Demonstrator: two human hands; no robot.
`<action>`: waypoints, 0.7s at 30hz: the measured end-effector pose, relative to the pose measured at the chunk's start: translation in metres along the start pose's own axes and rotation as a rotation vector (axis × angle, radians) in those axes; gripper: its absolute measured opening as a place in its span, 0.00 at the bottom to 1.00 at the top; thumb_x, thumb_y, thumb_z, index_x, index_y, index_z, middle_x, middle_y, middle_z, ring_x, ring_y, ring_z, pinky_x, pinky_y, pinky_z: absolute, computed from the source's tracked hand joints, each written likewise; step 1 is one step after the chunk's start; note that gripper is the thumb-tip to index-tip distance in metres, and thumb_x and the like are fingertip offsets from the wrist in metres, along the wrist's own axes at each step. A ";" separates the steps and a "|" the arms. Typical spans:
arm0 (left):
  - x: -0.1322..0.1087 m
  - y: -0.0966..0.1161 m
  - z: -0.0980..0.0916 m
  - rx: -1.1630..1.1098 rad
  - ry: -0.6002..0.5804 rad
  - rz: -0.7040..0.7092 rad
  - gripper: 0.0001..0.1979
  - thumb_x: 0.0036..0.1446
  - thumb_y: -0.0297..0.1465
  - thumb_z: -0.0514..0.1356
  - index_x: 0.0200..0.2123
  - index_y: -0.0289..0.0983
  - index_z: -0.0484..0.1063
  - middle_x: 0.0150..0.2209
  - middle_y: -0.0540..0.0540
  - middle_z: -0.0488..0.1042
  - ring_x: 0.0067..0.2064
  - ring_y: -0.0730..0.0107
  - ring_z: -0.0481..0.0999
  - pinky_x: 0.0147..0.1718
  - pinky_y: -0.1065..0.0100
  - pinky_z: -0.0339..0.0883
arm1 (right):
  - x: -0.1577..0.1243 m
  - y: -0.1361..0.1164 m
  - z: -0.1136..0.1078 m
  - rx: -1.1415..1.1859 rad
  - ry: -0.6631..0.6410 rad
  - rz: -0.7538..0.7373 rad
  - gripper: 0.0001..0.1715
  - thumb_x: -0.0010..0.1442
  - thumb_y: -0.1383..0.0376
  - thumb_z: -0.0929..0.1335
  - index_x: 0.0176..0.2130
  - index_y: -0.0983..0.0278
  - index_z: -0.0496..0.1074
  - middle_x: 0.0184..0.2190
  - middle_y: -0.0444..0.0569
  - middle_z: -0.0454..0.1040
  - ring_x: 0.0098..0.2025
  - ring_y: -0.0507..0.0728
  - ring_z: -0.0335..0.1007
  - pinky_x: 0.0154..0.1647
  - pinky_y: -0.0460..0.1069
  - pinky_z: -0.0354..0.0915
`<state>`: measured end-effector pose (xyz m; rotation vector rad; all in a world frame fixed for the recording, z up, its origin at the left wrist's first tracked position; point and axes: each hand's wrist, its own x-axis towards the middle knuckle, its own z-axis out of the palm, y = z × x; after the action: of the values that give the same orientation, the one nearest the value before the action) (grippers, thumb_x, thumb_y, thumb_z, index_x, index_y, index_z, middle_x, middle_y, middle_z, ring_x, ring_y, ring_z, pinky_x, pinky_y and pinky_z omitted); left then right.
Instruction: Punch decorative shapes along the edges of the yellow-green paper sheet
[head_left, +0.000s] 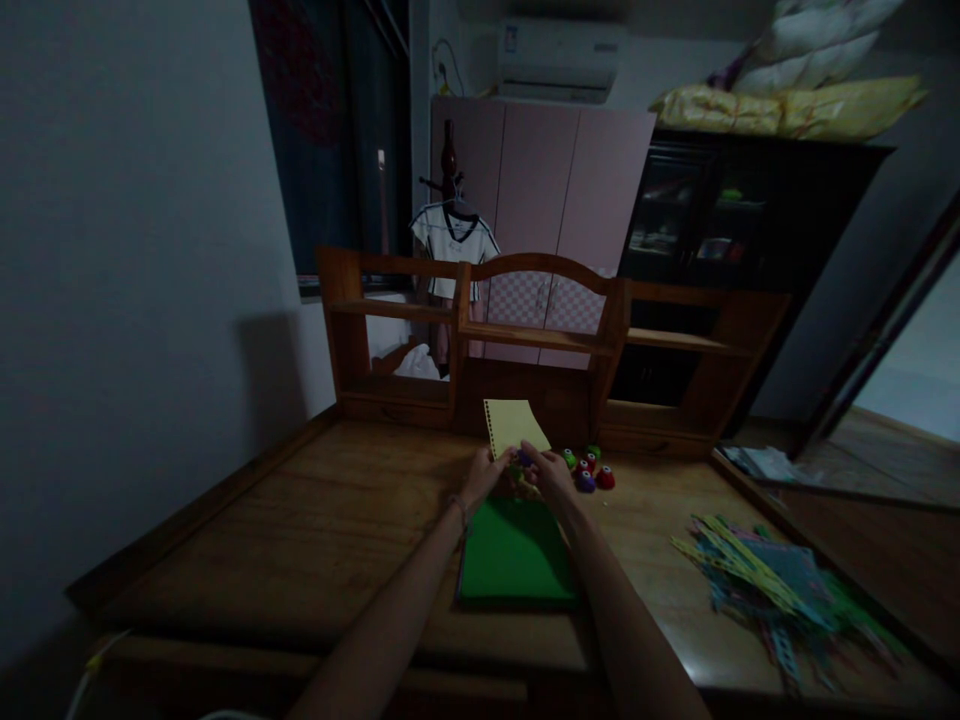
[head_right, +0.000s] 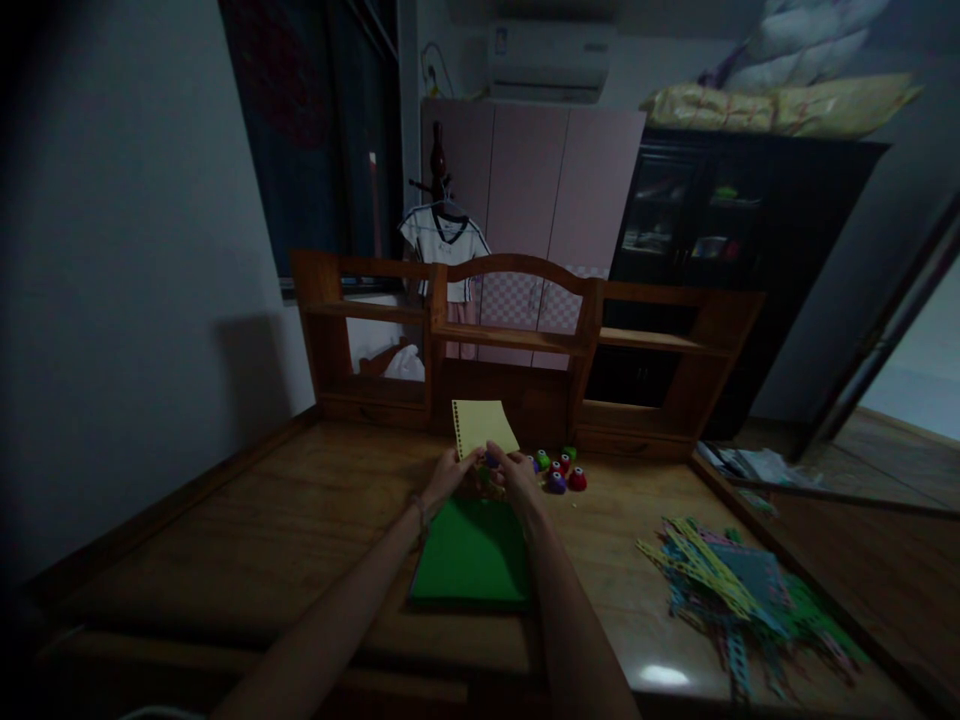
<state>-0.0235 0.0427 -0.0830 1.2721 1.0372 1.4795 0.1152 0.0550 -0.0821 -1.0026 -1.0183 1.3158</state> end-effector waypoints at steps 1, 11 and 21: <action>0.000 0.000 0.000 -0.001 0.003 0.001 0.18 0.47 0.40 0.65 0.35 0.30 0.75 0.30 0.41 0.79 0.24 0.69 0.75 0.22 0.72 0.68 | 0.001 0.000 0.000 -0.001 0.006 0.000 0.19 0.40 0.57 0.77 0.23 0.65 0.68 0.17 0.43 0.68 0.17 0.49 0.65 0.15 0.43 0.61; -0.001 -0.001 0.001 -0.005 -0.059 0.040 0.18 0.50 0.40 0.63 0.35 0.30 0.75 0.31 0.42 0.78 0.26 0.69 0.76 0.23 0.72 0.69 | 0.003 0.005 -0.004 -0.052 -0.021 -0.078 0.21 0.38 0.55 0.77 0.22 0.66 0.69 0.15 0.43 0.67 0.16 0.48 0.61 0.14 0.43 0.57; -0.001 -0.006 0.004 -0.083 -0.082 0.021 0.21 0.49 0.42 0.64 0.39 0.30 0.76 0.36 0.39 0.79 0.37 0.61 0.78 0.36 0.67 0.71 | -0.004 -0.003 -0.001 -0.049 0.003 -0.062 0.22 0.38 0.54 0.76 0.20 0.66 0.67 0.13 0.42 0.64 0.14 0.47 0.57 0.14 0.44 0.52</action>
<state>-0.0184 0.0437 -0.0883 1.2778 0.9027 1.4591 0.1166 0.0511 -0.0791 -1.0019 -1.0754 1.2431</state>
